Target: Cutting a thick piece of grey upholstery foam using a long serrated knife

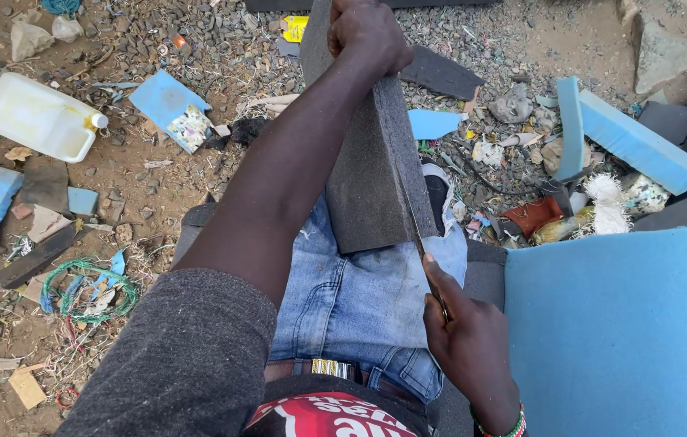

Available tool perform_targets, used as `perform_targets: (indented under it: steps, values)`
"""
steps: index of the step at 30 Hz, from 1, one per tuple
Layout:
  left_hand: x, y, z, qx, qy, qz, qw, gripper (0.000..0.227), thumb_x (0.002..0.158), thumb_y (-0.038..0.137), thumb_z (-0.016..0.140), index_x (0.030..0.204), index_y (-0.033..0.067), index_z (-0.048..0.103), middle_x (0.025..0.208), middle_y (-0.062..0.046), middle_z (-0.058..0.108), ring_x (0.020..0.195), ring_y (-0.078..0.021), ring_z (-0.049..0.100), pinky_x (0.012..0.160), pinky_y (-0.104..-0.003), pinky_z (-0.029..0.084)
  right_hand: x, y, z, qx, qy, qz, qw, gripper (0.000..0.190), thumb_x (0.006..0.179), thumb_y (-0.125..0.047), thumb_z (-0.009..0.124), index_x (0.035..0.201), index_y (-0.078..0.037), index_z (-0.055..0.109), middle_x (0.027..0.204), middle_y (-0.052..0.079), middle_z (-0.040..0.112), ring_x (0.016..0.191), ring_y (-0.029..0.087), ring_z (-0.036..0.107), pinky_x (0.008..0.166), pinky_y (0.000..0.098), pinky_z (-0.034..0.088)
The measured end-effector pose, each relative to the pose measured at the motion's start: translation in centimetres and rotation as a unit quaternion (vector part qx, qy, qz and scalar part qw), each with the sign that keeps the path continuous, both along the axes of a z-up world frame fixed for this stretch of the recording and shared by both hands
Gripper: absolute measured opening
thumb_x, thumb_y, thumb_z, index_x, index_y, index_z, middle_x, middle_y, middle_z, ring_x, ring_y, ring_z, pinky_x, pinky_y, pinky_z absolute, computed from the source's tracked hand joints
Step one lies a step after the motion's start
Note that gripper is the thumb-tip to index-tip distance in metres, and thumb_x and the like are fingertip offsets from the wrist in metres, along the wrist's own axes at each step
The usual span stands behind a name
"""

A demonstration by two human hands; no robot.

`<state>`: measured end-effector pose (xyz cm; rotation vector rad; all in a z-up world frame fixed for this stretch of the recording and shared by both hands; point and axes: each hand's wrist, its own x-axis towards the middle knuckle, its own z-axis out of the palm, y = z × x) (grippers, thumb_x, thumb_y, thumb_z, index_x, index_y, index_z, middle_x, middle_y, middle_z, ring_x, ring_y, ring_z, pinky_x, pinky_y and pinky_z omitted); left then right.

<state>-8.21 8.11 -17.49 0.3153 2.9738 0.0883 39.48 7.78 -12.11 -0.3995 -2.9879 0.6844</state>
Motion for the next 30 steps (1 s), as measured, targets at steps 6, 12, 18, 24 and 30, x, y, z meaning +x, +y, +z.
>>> perform_targets:
  steps: [6,12,18,24,30]
  values:
    - [-0.7,1.0,-1.8,-0.014,0.045,0.003,0.999,0.094,0.088,0.096,0.064,0.142,0.0188,0.062,0.139,-0.028,0.053,0.114,-0.0587,0.051,0.06,-0.062,0.064,2.9,0.1,-0.6,-0.004,-0.019,-0.021,1.0,0.062,0.097,-0.027,0.067,0.157,-0.038,0.058,0.055,0.011,0.067,0.048,0.033,0.063,0.055,0.0449,0.045]
    - [-1.0,1.3,-1.8,-0.016,0.02,0.001,1.0,0.087,0.092,0.088,0.065,0.144,0.0187,0.061,0.137,-0.029,0.055,0.116,-0.0597,0.052,0.062,-0.062,0.063,5.7,0.0,-1.9,0.005,0.001,-0.036,0.999,0.061,0.095,-0.026,0.07,0.155,-0.037,0.061,0.062,0.007,0.072,0.046,0.031,0.06,0.054,0.0438,0.047]
    - [-0.5,1.1,-1.4,-0.008,0.023,0.013,1.0,0.083,0.092,0.086,0.066,0.14,0.0191,0.066,0.138,-0.034,0.051,0.116,-0.0582,0.057,0.065,-0.059,0.062,8.1,-0.7,-2.7,0.027,0.019,-0.049,0.998,0.059,0.094,-0.026,0.07,0.152,-0.038,0.064,0.079,0.004,0.082,0.047,0.028,0.064,0.052,0.0429,0.049]
    - [-0.6,0.5,-0.9,-0.022,-0.002,-0.016,1.0,0.057,0.094,0.061,0.065,0.129,0.0159,0.07,0.127,-0.026,0.058,0.111,-0.0552,0.052,0.062,-0.055,0.061,10.8,-1.6,-3.9,0.05,-0.022,-0.105,0.993,0.063,0.091,-0.032,0.073,0.15,-0.051,0.062,0.052,0.006,0.062,0.041,0.022,0.059,0.053,0.0412,0.048]
    - [0.4,-1.1,1.4,-0.003,-0.024,0.001,1.0,0.066,0.095,0.058,0.063,0.142,0.0119,0.061,0.137,-0.029,0.052,0.121,-0.0558,0.047,0.069,-0.057,0.064,12.5,-2.6,-2.8,0.045,-0.015,-0.129,0.99,0.059,0.091,-0.029,0.073,0.145,-0.051,0.068,0.052,0.003,0.056,0.04,0.015,0.049,0.051,0.029,0.046]
